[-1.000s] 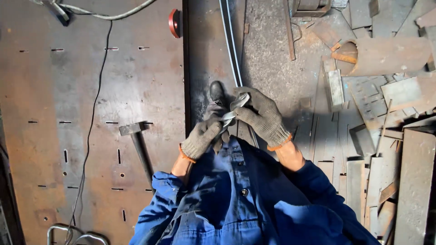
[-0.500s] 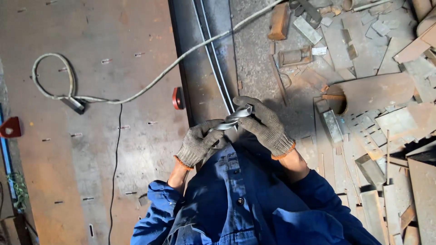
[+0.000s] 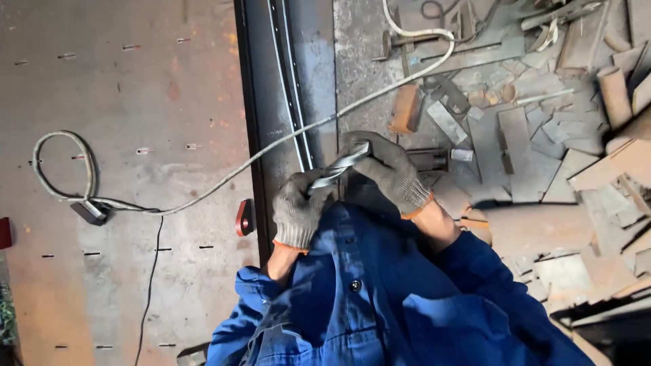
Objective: Adjusting a magnetic drill and sharpening a large drill bit on a bench grinder.
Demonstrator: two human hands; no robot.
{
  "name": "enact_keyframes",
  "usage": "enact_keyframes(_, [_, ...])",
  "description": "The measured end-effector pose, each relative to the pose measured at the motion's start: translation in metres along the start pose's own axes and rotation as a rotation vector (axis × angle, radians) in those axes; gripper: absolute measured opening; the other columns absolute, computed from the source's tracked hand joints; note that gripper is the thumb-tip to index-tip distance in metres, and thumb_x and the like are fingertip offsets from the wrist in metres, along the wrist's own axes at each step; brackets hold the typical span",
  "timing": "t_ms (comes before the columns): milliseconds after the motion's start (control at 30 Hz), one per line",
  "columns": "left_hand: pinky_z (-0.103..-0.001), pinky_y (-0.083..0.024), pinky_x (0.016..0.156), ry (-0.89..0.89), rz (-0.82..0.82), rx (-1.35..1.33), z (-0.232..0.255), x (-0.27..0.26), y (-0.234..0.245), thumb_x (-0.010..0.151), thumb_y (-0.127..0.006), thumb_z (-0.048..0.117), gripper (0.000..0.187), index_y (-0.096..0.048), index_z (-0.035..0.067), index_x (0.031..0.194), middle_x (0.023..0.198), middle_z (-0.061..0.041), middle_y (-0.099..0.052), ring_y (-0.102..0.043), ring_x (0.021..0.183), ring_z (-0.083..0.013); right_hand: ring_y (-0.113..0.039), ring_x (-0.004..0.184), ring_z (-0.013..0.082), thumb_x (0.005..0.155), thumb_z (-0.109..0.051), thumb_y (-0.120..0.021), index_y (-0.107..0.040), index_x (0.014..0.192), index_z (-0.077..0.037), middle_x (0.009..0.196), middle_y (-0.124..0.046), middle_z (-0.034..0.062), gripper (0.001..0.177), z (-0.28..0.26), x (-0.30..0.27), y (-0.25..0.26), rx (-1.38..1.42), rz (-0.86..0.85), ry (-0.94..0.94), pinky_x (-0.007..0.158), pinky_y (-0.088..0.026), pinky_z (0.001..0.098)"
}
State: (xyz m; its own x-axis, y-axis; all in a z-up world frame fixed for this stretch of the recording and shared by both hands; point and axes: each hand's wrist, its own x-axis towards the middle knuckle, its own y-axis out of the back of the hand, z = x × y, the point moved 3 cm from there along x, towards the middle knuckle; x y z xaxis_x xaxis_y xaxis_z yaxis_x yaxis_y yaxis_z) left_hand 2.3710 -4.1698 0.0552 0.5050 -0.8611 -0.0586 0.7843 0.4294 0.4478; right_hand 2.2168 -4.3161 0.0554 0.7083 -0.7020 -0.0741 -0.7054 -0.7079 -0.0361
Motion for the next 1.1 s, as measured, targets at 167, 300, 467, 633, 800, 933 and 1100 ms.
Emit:
enact_keyframes(167, [-0.034, -0.060, 0.078, -0.104, 0.083, -0.012, 0.032, 0.095, -0.029, 0.087, -0.079, 0.024, 0.024, -0.072, 0.005, 0.098, 0.097, -0.013, -0.075, -0.075, 0.089, -0.0237, -0.063, 0.117, 0.0150, 0.098, -0.007, -0.063, -0.061, 0.139, 0.000, 0.123, -0.070, 0.0050, 0.042, -0.013, 0.096, 0.058, 0.099, -0.001, -0.041, 0.108, -0.048, 0.0306])
enact_keyframes(300, [-0.037, -0.056, 0.071, 0.001, 0.080, 0.200, 0.039, 0.163, -0.043, 0.083, -0.086, 0.026, 0.032, -0.076, 0.003, 0.103, 0.092, -0.017, -0.074, -0.072, 0.083, -0.0289, -0.064, 0.116, 0.0166, 0.097, -0.006, -0.063, -0.062, 0.138, -0.001, 0.123, -0.070, 0.0060, 0.042, 0.001, 0.148, 0.079, 0.290, 0.070, -0.132, 0.105, -0.050, 0.0325])
enact_keyframes(467, [-0.034, -0.057, 0.069, 0.040, 0.046, 0.022, 0.023, 0.262, -0.060, 0.084, -0.085, 0.026, 0.030, -0.076, 0.005, 0.104, 0.089, -0.011, -0.075, -0.073, 0.076, -0.0213, -0.062, 0.123, 0.0161, 0.099, -0.006, -0.064, -0.062, 0.137, 0.000, 0.133, -0.068, 0.0061, 0.038, 0.031, 0.233, 0.110, 0.195, 0.133, -0.048, 0.110, -0.048, 0.0318])
enact_keyframes(633, [-0.034, -0.056, 0.065, 0.229, -0.084, -0.016, 0.002, 0.412, -0.076, 0.082, -0.084, 0.025, 0.031, -0.077, 0.006, 0.105, 0.082, -0.011, -0.075, -0.071, 0.070, -0.0207, -0.063, 0.121, 0.0170, 0.100, -0.007, -0.065, -0.064, 0.137, -0.002, 0.131, -0.069, 0.0062, 0.038, 0.030, 0.365, 0.148, 0.137, 0.224, -0.075, 0.107, -0.050, 0.0330])
enact_keyframes(800, [-0.031, -0.056, 0.072, 0.092, -0.200, -0.159, -0.028, 0.585, -0.074, 0.087, -0.080, 0.021, 0.029, -0.076, 0.003, 0.109, 0.090, -0.011, -0.076, -0.071, 0.078, -0.0168, -0.065, 0.114, 0.0184, 0.096, -0.008, -0.070, -0.065, 0.134, -0.001, 0.124, -0.069, 0.0075, 0.039, 0.045, 0.510, 0.170, 0.043, 0.368, -0.102, 0.099, -0.053, 0.0334])
enact_keyframes(933, [-0.031, -0.053, 0.086, -0.117, -0.267, -0.133, -0.017, 0.686, -0.065, 0.094, -0.076, 0.020, 0.029, -0.074, 0.003, 0.117, 0.103, -0.012, -0.076, -0.066, 0.097, -0.0150, -0.065, 0.114, 0.0164, 0.094, -0.006, -0.071, -0.063, 0.133, 0.000, 0.125, -0.069, 0.0084, 0.040, -0.030, 0.610, 0.187, -0.211, 0.384, 0.019, 0.100, -0.053, 0.0311])
enact_keyframes(1100, [-0.027, -0.056, 0.081, 0.147, -0.488, -0.177, 0.006, 0.799, -0.082, 0.092, -0.076, 0.025, 0.042, -0.068, 0.002, 0.126, 0.101, -0.005, -0.077, -0.067, 0.089, -0.0090, -0.066, 0.110, 0.0146, 0.097, -0.004, -0.068, -0.062, 0.135, -0.002, 0.123, -0.069, 0.0080, 0.039, -0.076, 0.692, 0.227, -0.119, 0.451, 0.054, 0.096, -0.054, 0.0295])
